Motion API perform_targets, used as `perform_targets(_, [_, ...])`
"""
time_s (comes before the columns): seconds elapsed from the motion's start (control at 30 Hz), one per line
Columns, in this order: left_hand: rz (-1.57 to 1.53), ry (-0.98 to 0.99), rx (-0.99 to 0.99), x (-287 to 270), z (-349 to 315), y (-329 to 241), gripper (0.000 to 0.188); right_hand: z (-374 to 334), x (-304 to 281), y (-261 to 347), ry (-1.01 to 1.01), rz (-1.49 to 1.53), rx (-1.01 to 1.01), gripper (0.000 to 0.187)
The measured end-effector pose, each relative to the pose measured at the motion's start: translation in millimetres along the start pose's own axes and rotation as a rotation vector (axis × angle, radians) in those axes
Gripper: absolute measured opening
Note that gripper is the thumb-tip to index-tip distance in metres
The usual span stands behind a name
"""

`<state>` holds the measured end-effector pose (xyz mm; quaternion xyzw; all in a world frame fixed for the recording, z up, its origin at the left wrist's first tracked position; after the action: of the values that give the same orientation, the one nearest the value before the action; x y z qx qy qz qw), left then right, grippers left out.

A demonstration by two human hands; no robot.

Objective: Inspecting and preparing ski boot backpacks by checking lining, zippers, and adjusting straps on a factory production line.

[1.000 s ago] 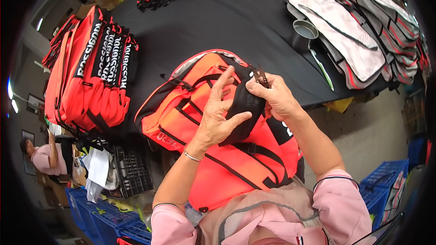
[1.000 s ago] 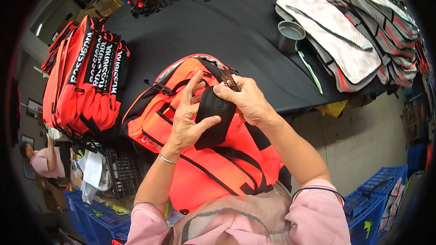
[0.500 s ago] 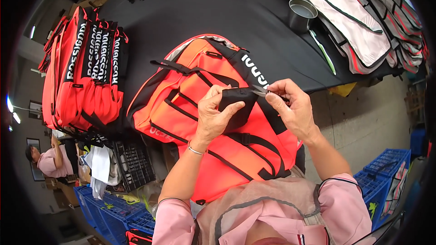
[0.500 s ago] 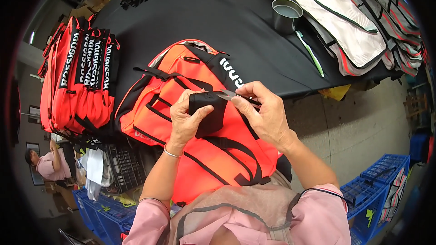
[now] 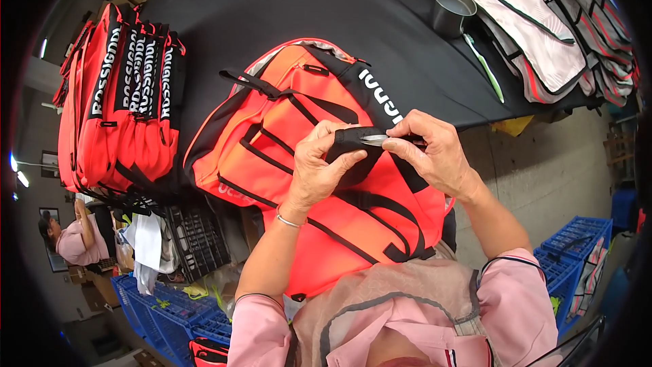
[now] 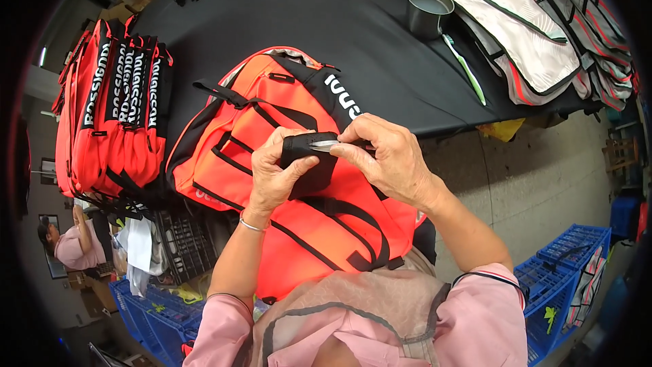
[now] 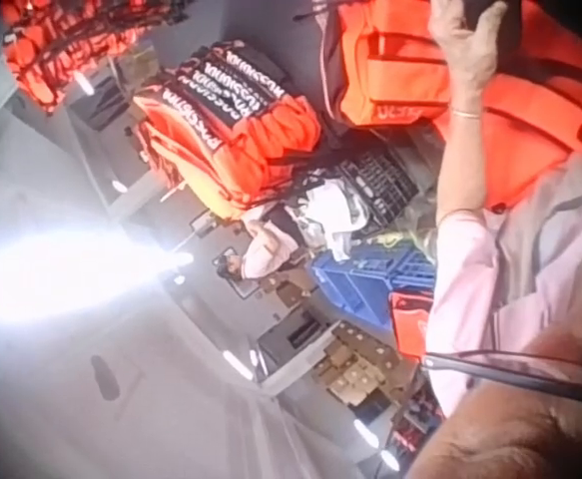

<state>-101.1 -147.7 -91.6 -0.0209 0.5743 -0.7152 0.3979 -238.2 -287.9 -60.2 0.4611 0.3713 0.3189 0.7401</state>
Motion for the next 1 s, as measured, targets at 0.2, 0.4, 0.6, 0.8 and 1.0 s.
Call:
perform_targets(0.2, [-0.047,0.041,-0.02,3,-2,2,0.03,1,-4,-6,0.022,0.19,0.181,0.014])
perform_targets(0.4, [-0.056,0.056,-0.059,3,-2,7,0.028,0,0,-4,0.017,0.028,0.036,0.014])
perform_targets(0.6, [-0.053,0.087,-0.077,8,-4,6,0.03,-1,0,-9,-0.006,0.042,0.012,0.011])
perform_targets(0.8, [0.454,0.032,0.298,16,-5,-31,0.032,-9,-26,-39,-0.288,0.428,0.235,0.016])
perform_targets(1.0, [0.792,0.026,0.897,50,-41,-63,0.04,-36,-8,-64,-0.111,0.761,0.753,0.032])
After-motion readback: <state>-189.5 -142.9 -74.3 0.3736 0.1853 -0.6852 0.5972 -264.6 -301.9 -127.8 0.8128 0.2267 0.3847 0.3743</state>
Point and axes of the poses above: each hand's wrist, its own z-axis towards the middle knuckle, its own x-axis out of the palm, y = z × x, the point moved 5 cm from there along z, towards the middle knuckle, and after that the axes turned 11 degrees about z, right-handed, at the moved point
